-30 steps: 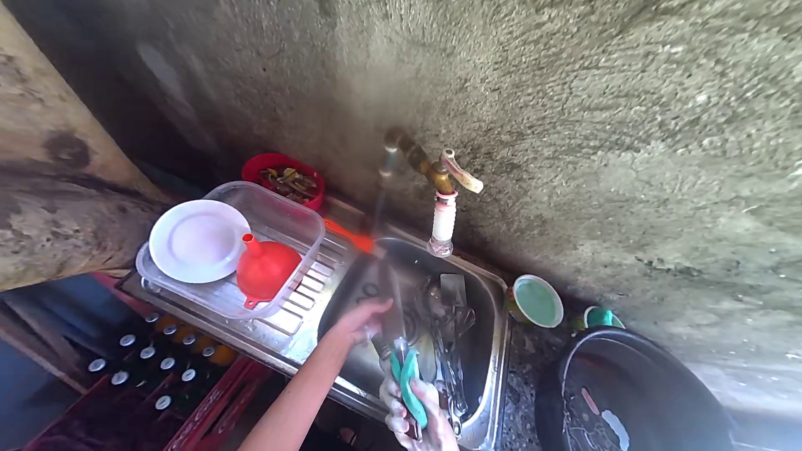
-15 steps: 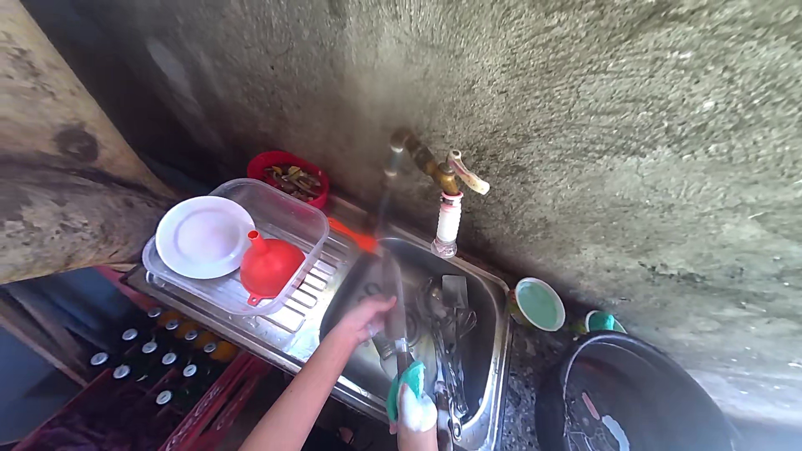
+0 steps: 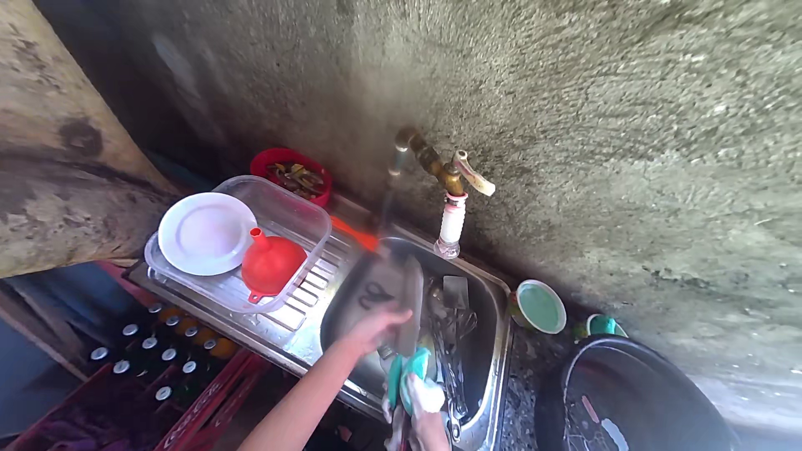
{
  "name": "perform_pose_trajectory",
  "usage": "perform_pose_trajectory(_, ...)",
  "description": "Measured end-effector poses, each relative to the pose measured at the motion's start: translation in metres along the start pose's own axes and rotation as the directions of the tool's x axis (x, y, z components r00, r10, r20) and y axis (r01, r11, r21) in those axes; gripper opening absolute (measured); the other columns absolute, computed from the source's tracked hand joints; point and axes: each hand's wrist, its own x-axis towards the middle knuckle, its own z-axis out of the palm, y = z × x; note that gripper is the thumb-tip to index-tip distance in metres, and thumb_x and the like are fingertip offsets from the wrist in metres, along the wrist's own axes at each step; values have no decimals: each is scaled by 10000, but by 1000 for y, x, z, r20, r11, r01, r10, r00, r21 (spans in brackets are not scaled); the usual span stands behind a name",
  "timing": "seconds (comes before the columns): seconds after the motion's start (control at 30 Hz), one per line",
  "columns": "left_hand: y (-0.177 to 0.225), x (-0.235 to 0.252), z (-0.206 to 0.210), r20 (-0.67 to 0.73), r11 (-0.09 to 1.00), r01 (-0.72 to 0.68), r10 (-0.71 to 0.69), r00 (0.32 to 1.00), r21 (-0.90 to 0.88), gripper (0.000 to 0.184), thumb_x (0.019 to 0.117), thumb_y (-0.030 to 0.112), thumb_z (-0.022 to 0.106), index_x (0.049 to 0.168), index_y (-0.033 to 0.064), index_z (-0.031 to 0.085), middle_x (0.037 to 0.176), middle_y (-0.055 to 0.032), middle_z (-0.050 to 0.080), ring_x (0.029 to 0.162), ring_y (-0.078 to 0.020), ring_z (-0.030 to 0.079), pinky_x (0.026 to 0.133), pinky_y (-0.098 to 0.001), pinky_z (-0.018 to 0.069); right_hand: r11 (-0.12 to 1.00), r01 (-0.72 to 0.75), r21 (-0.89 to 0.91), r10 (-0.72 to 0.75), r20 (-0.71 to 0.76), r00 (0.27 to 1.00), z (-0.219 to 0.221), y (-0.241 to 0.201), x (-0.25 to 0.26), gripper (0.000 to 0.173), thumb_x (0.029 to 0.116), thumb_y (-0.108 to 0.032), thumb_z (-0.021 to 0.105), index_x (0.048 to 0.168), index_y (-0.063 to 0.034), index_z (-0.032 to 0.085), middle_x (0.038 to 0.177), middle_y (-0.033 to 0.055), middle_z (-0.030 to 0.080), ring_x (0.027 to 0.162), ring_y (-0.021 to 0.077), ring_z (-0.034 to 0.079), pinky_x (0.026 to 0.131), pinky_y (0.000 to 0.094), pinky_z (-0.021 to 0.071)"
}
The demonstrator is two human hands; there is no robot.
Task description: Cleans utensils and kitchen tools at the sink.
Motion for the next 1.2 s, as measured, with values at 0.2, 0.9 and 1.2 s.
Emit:
perform_pose_trajectory(0.2,-14,9,-4,39,998,46,-44,998,-32,295,1046,83,538,1333,30,494,1018,-63,662,848,-105,667,746,-268,565,994,-89,65,100,-190,977,17,-11,16,535,1139,-312,189,810,-44,515,506,2,515,373,54,473,378,188,427)
perform_pose_trajectory(0.9,-76,-51,15,200,988,-16,47,979,-155,532,1098,467,230,1383,136,535,1167,-32,696,1034,-139,678,851,-325,574,977,41,210,6,-218,976,13,4,-20,507,1111,-376,273,822,-98,584,545,-32,562,398,10,484,380,157,400)
perform_pose_trajectory(1.2,-74,-57,40,27,958,-288,288,957,-10,308,1079,212,379,1201,15,582,1078,-8,677,973,-49,644,894,-241,536,751,-75,-656,-280,-419,864,37,-30,-34,294,1023,-17,499,1196,197,602,1113,330,668,1044,364,664,976,473,506)
